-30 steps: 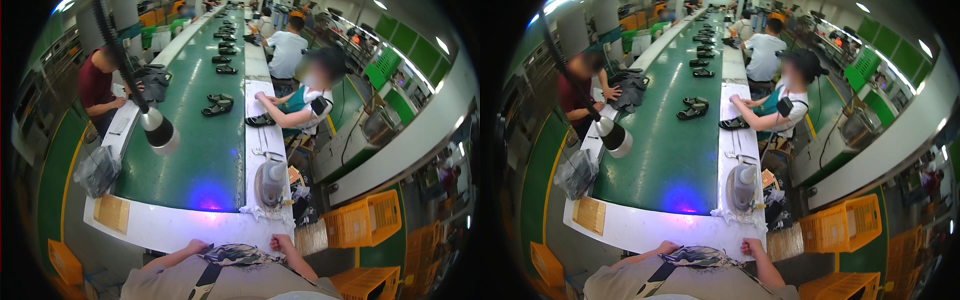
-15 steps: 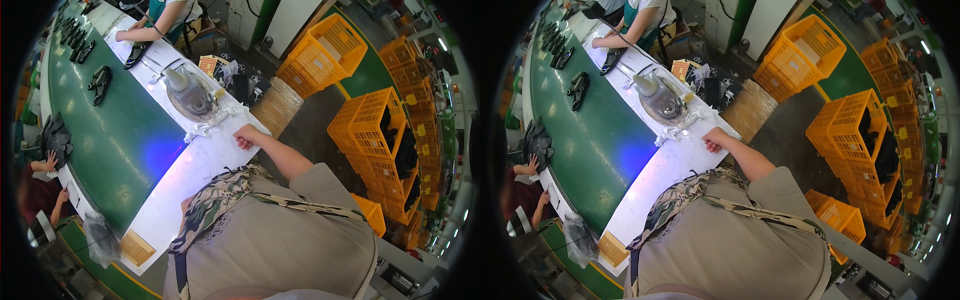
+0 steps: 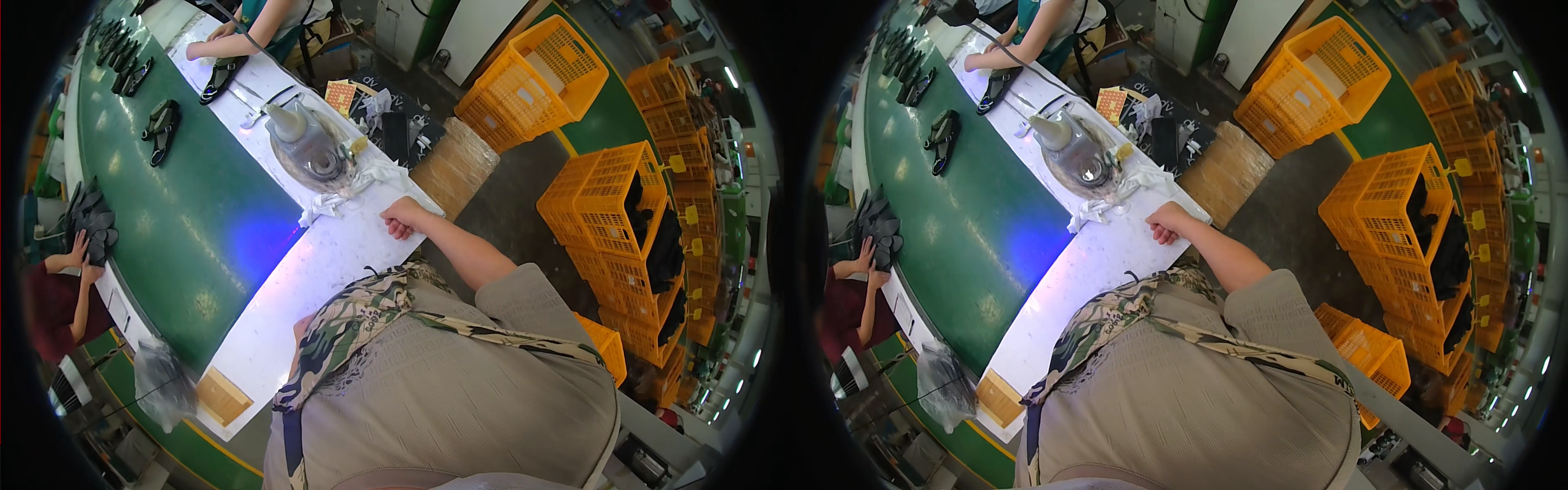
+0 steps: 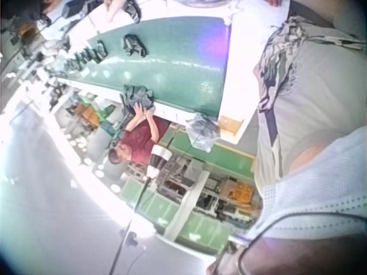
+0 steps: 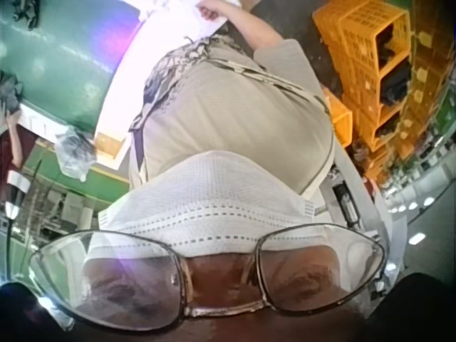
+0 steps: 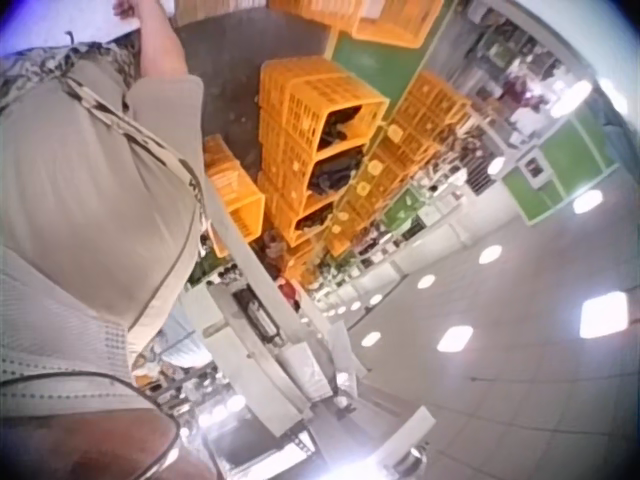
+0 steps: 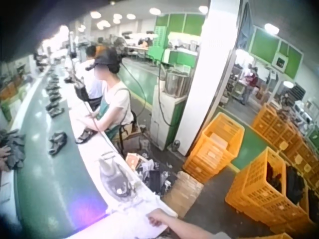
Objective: The worker applies adhesive to shoe components and organizes finished parts into baskets.
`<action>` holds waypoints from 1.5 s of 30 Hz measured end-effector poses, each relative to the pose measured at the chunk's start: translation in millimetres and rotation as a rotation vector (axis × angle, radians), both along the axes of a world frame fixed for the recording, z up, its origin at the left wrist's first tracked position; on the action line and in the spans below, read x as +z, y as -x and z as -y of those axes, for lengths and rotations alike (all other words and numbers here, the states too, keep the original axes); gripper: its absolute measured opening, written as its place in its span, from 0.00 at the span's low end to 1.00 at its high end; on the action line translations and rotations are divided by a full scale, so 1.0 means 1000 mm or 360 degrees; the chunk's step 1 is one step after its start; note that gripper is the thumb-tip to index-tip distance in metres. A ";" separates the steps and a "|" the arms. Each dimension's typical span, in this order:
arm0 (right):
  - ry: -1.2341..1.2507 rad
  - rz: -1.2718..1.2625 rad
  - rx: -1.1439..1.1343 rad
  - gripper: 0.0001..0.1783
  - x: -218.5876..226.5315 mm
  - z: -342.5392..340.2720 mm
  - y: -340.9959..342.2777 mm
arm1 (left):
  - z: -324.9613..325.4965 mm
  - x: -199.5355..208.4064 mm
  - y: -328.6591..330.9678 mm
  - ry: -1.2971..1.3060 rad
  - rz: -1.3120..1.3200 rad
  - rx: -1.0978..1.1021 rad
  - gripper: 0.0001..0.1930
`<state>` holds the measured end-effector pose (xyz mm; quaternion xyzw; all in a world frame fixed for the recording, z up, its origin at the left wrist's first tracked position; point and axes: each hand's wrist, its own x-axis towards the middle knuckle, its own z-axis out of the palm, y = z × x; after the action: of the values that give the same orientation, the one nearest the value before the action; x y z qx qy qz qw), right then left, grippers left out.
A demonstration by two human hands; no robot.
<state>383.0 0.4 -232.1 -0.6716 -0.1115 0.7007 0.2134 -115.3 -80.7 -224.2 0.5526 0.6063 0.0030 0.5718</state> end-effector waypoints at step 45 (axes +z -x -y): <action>-0.0003 -0.0049 -0.0032 0.16 -0.003 0.000 -0.003 | -0.048 -0.059 -0.029 -0.0141 0.0183 0.0027 0.16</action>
<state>386.2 0.5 -234.7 -0.6616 -0.1021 0.7087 0.2228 -86.2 -32.2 -283.3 0.5712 0.5763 0.0663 0.5806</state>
